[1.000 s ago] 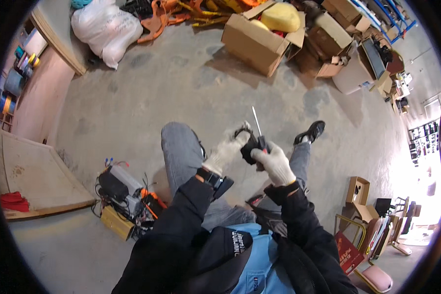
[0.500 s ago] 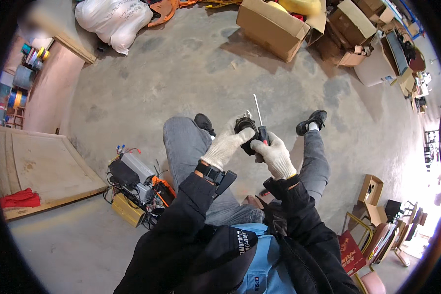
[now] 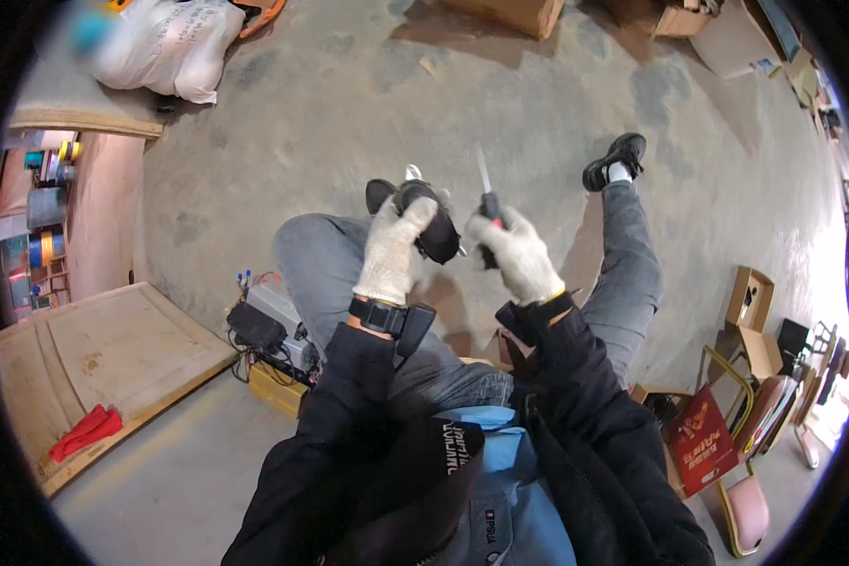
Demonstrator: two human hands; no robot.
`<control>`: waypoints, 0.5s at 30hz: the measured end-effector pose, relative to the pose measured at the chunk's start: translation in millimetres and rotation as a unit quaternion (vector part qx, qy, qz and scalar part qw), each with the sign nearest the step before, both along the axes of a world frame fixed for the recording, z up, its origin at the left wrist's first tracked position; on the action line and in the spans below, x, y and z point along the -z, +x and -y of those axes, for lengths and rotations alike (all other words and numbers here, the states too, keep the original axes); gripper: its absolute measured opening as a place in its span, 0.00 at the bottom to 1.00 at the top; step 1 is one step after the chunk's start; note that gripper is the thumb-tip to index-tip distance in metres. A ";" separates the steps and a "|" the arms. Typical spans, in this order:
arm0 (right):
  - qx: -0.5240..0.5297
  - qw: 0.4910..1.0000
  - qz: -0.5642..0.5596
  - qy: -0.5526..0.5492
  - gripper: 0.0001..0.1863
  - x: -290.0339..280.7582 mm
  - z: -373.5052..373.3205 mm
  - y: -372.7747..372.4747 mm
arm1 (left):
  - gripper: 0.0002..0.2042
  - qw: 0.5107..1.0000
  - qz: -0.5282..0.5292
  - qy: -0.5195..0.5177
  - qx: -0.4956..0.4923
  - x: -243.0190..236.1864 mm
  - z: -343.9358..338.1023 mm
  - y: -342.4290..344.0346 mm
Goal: Repairing and inspecting mechanical parts using a screwdriver.
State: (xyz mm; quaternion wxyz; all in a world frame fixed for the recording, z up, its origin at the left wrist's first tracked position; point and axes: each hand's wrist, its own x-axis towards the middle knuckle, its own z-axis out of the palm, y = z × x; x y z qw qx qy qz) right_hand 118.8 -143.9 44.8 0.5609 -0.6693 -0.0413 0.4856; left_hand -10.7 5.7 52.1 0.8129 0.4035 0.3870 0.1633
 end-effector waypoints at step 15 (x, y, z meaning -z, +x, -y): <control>-0.099 0.951 -0.056 -0.287 0.17 276.2 89.6 -10.1 | 0.15 0.996 -0.065 -0.059 -0.015 8.1 -2.6 6.0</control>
